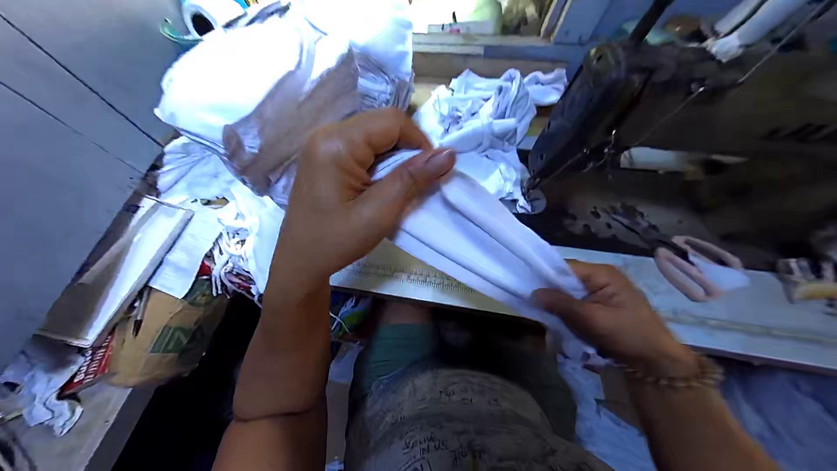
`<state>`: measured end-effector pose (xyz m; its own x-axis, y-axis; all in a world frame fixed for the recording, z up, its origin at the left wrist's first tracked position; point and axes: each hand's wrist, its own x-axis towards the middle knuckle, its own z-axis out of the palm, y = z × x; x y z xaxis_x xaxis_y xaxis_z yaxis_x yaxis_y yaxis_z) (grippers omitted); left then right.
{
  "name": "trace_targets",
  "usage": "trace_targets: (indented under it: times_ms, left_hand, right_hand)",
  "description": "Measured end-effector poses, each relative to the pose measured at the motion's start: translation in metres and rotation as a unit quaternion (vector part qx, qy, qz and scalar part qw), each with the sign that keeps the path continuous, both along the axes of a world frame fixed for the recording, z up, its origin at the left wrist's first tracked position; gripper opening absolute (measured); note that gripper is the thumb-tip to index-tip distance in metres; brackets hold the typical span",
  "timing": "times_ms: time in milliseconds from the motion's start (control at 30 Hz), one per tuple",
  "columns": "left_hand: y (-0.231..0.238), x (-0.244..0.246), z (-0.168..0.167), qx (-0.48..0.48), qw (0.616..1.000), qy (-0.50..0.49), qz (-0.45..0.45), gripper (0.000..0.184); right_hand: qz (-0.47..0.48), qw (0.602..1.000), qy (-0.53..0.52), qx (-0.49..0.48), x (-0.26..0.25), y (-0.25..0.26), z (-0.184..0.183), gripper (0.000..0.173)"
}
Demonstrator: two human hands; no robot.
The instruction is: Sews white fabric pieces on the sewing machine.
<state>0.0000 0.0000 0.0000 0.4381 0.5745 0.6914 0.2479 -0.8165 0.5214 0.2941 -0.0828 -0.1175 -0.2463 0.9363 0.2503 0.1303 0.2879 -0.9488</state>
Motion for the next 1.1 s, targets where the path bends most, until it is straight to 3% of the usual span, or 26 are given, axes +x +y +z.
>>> trace_targets:
  times_ms: [67, 167, 200, 267, 400, 600, 900, 1100]
  left_hand:
    - [0.013, -0.006, -0.047, -0.077, 0.993, 0.056, 0.071, 0.018]
    - [0.016, 0.004, -0.118, -0.092, 0.949, 0.230, 0.197, 0.031]
    - [0.014, 0.007, -0.132, -0.071, 0.948, 0.251, 0.182, 0.039]
    - [0.012, 0.011, -0.146, -0.016, 0.965, 0.240, 0.102, 0.036]
    - [0.024, 0.019, -0.155, 0.004, 0.964, 0.257, -0.072, 0.021]
    - [0.040, 0.023, -0.139, -0.084, 0.950, 0.286, -0.099, 0.021]
    - [0.056, 0.032, -0.117, -0.211, 0.912, 0.336, -0.103, 0.016]
    - [0.060, 0.033, -0.117, -0.221, 0.910, 0.332, -0.111, 0.017]
  right_hand:
    - [-0.047, 0.994, -0.095, -0.010, 0.041, 0.000, 0.002, 0.015]
    - [-0.162, 0.931, -0.325, 0.030, 0.072, 0.001, -0.009, 0.042]
    - [-0.167, 0.917, -0.353, 0.080, 0.074, 0.002, -0.014, 0.045]
    - [-0.146, 0.913, -0.336, 0.179, 0.066, 0.004, -0.024, 0.037]
    - [-0.056, 0.919, -0.326, 0.213, 0.040, 0.011, -0.048, 0.037]
    - [-0.070, 0.928, -0.321, 0.175, 0.036, 0.016, -0.052, 0.032]
    - [-0.129, 0.898, -0.403, 0.120, 0.005, 0.021, -0.034, 0.064]
    - [-0.121, 0.906, -0.399, 0.074, -0.001, 0.034, -0.028, 0.054]
